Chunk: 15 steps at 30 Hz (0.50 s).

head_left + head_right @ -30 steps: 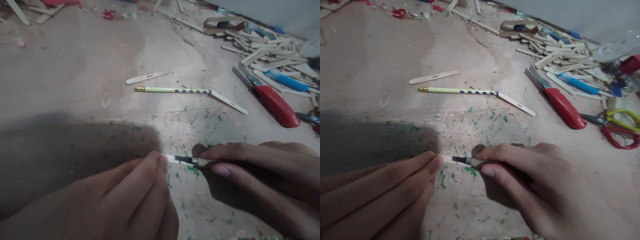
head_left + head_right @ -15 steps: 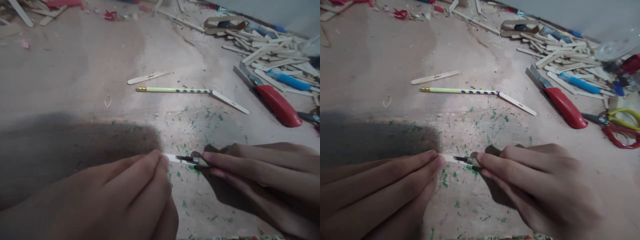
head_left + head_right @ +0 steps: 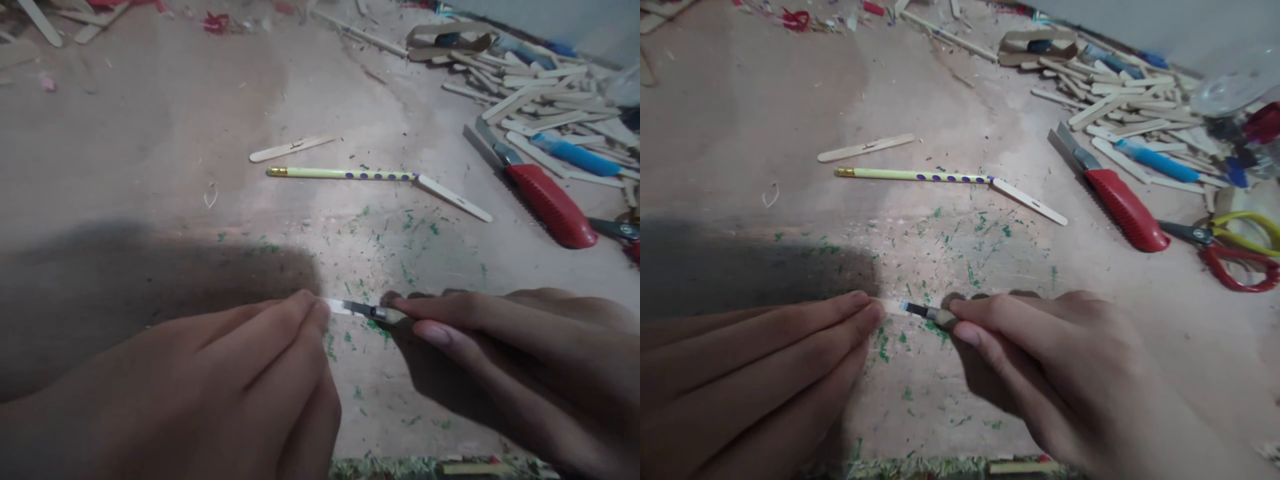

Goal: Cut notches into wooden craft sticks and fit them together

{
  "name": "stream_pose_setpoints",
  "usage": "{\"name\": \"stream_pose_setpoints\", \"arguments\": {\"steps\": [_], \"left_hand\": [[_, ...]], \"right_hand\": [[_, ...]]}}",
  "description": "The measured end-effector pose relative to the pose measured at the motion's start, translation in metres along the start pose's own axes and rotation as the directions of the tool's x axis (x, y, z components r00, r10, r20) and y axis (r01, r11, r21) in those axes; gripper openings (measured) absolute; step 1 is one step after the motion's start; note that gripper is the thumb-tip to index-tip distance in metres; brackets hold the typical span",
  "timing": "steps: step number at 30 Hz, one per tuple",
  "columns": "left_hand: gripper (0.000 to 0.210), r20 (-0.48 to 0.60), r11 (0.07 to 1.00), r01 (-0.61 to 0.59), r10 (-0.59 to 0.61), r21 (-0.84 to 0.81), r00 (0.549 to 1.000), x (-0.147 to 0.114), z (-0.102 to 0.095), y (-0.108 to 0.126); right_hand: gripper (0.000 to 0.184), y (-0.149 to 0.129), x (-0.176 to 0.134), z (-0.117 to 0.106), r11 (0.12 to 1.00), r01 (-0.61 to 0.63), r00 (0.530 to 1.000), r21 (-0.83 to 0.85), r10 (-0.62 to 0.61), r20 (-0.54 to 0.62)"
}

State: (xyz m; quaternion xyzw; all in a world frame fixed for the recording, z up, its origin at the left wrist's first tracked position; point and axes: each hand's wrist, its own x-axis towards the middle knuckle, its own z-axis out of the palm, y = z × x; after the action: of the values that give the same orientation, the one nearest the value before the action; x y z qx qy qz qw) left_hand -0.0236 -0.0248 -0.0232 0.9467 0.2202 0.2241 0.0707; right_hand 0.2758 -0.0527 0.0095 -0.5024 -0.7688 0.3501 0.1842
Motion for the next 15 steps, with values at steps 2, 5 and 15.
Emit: {"name": "stream_pose_setpoints", "arguments": {"steps": [2, 5, 15], "left_hand": [[0.023, 0.026, 0.999, -0.043, 0.043, 0.014, 0.999, -0.002, -0.001, -0.002], [0.023, 0.016, 0.997, -0.068, 0.067, 0.03, 0.998, -0.003, -0.003, -0.005], [0.018, 0.058, 0.993, -0.114, 0.112, 0.034, 0.992, 0.008, -0.007, -0.009]], "right_hand": [[0.014, -0.001, 0.003, -0.001, 1.0, 0.01, 1.0, 0.016, -0.01, -0.011], [0.016, 0.0, 0.006, -0.002, 0.998, 0.047, 0.999, -0.051, -0.048, -0.022], [0.026, 0.007, -0.001, -0.002, 0.908, 0.259, 0.958, -0.33, -0.284, -0.031]]}}
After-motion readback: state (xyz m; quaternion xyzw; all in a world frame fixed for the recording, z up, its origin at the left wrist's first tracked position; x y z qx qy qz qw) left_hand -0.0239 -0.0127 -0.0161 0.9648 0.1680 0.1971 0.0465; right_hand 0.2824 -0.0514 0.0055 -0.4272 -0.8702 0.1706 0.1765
